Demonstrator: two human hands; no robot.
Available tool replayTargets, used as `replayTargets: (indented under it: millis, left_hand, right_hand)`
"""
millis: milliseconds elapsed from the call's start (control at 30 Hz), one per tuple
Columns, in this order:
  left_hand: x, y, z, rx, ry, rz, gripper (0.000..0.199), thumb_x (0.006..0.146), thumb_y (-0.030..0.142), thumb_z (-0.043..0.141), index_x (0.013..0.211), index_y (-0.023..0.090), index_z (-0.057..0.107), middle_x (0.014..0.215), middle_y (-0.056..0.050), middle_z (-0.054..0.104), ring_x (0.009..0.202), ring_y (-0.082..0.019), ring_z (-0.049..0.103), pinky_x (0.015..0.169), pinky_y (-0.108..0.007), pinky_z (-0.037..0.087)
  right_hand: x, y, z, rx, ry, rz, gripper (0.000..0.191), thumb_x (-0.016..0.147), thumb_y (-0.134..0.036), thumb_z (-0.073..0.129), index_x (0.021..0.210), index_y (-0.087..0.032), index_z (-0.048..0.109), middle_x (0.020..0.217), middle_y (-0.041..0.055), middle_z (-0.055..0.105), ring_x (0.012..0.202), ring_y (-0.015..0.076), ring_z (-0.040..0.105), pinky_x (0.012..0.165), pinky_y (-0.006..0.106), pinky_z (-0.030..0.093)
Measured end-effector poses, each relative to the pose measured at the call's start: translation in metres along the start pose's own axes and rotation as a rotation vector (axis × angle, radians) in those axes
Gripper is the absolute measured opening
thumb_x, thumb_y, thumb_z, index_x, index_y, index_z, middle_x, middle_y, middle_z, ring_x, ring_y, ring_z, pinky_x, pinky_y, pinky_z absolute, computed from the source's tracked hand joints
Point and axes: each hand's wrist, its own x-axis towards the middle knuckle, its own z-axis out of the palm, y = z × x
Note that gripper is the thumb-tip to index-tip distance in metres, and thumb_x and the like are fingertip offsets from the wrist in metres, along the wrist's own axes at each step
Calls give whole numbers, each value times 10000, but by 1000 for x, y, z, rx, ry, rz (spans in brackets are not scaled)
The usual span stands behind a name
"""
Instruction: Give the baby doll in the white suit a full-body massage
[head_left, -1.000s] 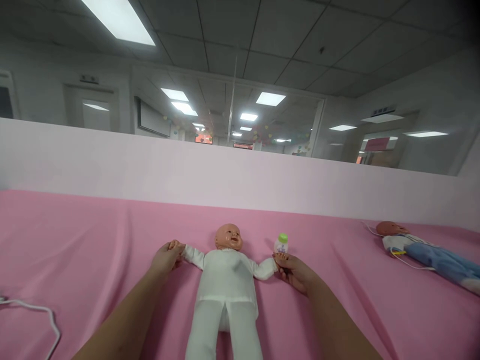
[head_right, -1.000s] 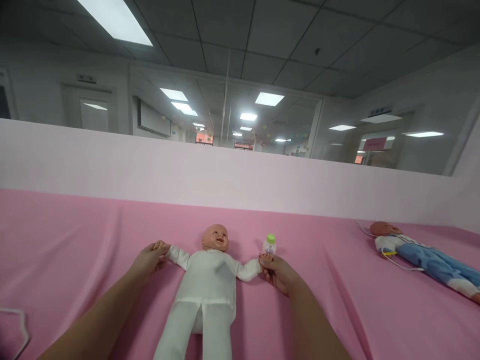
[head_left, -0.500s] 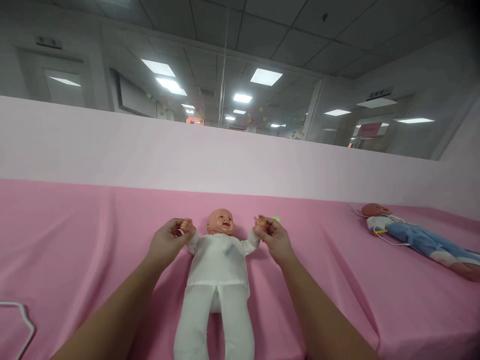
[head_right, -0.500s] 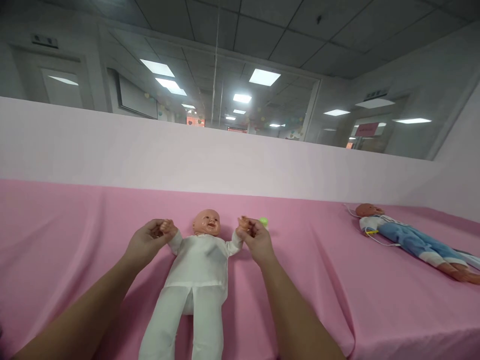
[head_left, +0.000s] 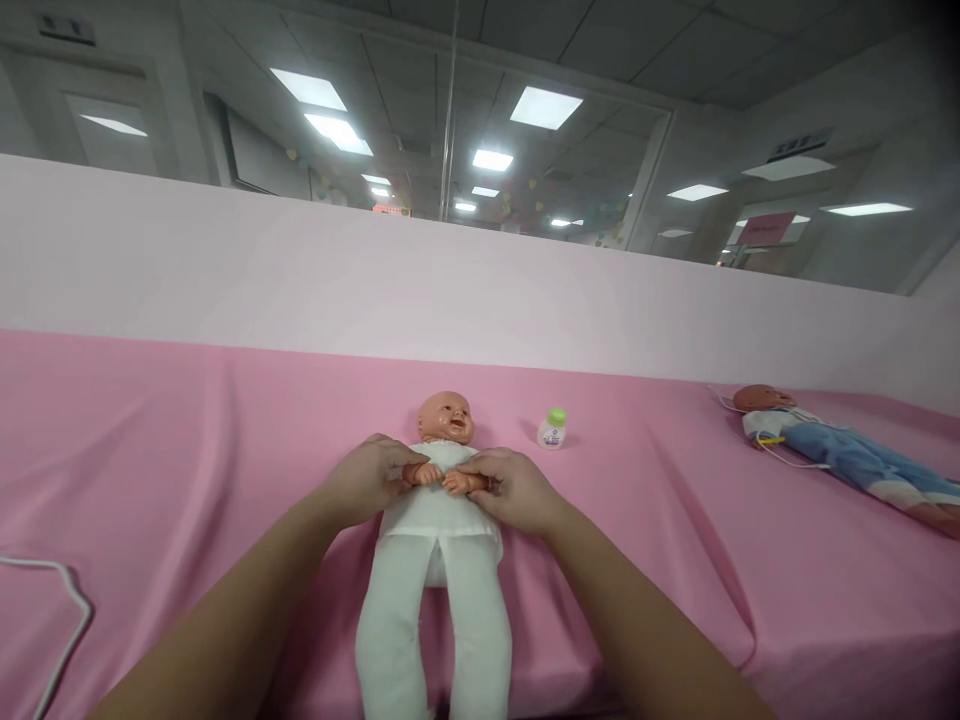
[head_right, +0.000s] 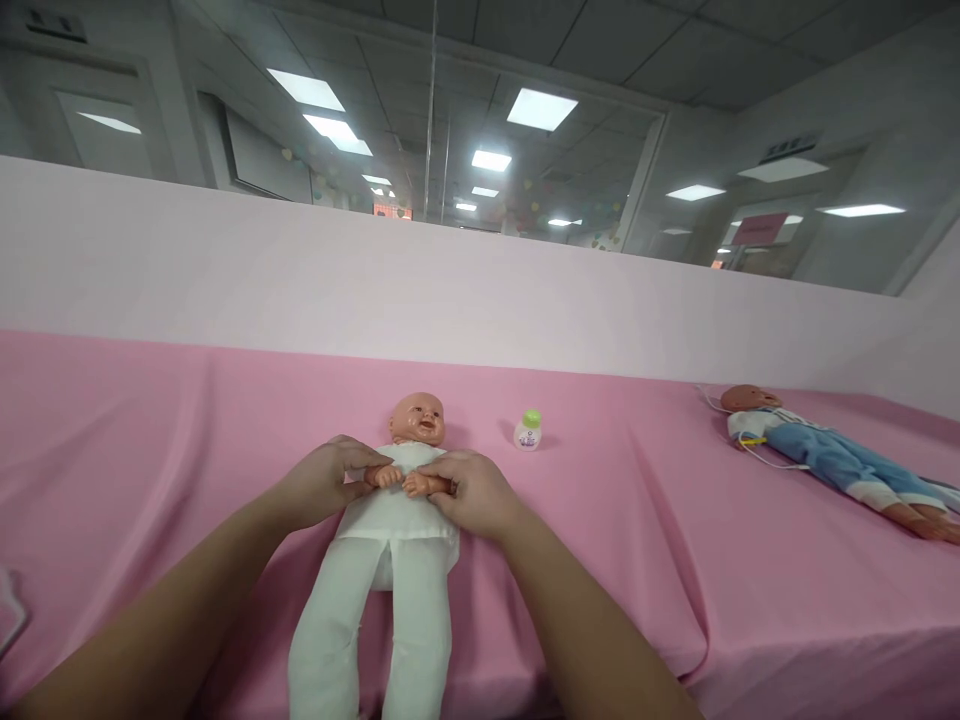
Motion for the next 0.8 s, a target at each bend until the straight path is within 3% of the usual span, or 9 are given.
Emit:
replayTargets:
  millis: [67, 167, 300, 400, 467, 533, 600, 733, 800]
  left_hand:
    - [1, -7, 1, -8, -57, -25, 253, 798, 429, 714, 984, 307, 835, 1014, -22, 804, 989, -294, 701, 868, -350, 542]
    - [2, -29, -1, -132, 104, -185, 456, 824, 531, 712, 1200, 280, 770, 1163, -41, 782, 1004, -277, 710, 849, -330, 552]
    - [7, -65, -10, -430, 393, -539, 461, 758, 486, 777, 1105, 187, 723, 1096, -105, 767, 957, -275, 735, 798, -339, 590]
    - [11, -84, -18, -600, 534, -813, 468, 713, 398, 816, 1083, 145, 684, 1077, -167, 744, 912, -321, 751, 753, -406, 625]
    - [12, -88, -21, -637, 561, -879, 486, 708, 374, 824, 1093, 126, 662, 1071, -201, 733, 872, -342, 755, 714, -444, 636]
    - [12, -84, -22, -662, 557, -852, 465, 717, 364, 830, 1087, 134, 666, 1101, -190, 731, 901, -322, 755, 742, -429, 644]
    - [10, -75, -21, -692, 529, -734, 433, 730, 375, 839, 1075, 160, 690, 1148, -146, 733, 995, -286, 742, 825, -395, 640]
    - [4, -47, -15, -646, 392, -363, 418, 707, 394, 868, 1041, 185, 727, 1135, -93, 747, 1097, -278, 696, 940, -406, 598]
    - [1, -31, -10, -536, 280, -246, 397, 692, 359, 868, 1030, 189, 748, 1102, -85, 759, 1059, -283, 700, 943, -409, 585]
  right_hand:
    - [-1, 6, -1, 109, 41, 87, 406, 817, -180, 714, 1198, -301, 780, 1085, 27, 776, 946, 220, 679, 856, 357, 538]
    - [-2, 26, -9, 294, 235, 270, 421, 841, -349, 757, 1250, -252, 739, 1098, 55, 761, 877, 197, 656, 773, 333, 540]
    - [-8, 68, -29, 452, 483, 544, 463, 810, -419, 787, 1217, -221, 694, 978, 48, 737, 768, 167, 631, 645, 282, 519]
    - [-16, 93, -41, 533, 474, 804, 373, 791, -387, 800, 1084, -184, 692, 678, 5, 648, 536, 133, 539, 461, 238, 405]
    - [-20, 102, -44, 556, 451, 863, 322, 786, -374, 805, 1009, -175, 687, 609, 5, 619, 480, 134, 520, 408, 232, 360]
    - [-21, 104, -44, 572, 453, 867, 331, 785, -367, 815, 1022, -184, 673, 668, 28, 660, 500, 145, 561, 414, 245, 413]
    - [-18, 97, -42, 600, 481, 817, 422, 792, -368, 821, 1144, -218, 642, 857, 61, 724, 629, 180, 660, 499, 287, 532]
    - [-9, 61, -34, 558, 524, 486, 593, 818, -359, 801, 1349, -298, 542, 1236, 80, 701, 1056, 254, 706, 772, 393, 640]
    - [-8, 35, -28, 431, 422, 301, 507, 832, -287, 770, 1308, -291, 597, 1324, 69, 681, 1145, 246, 675, 886, 398, 612]
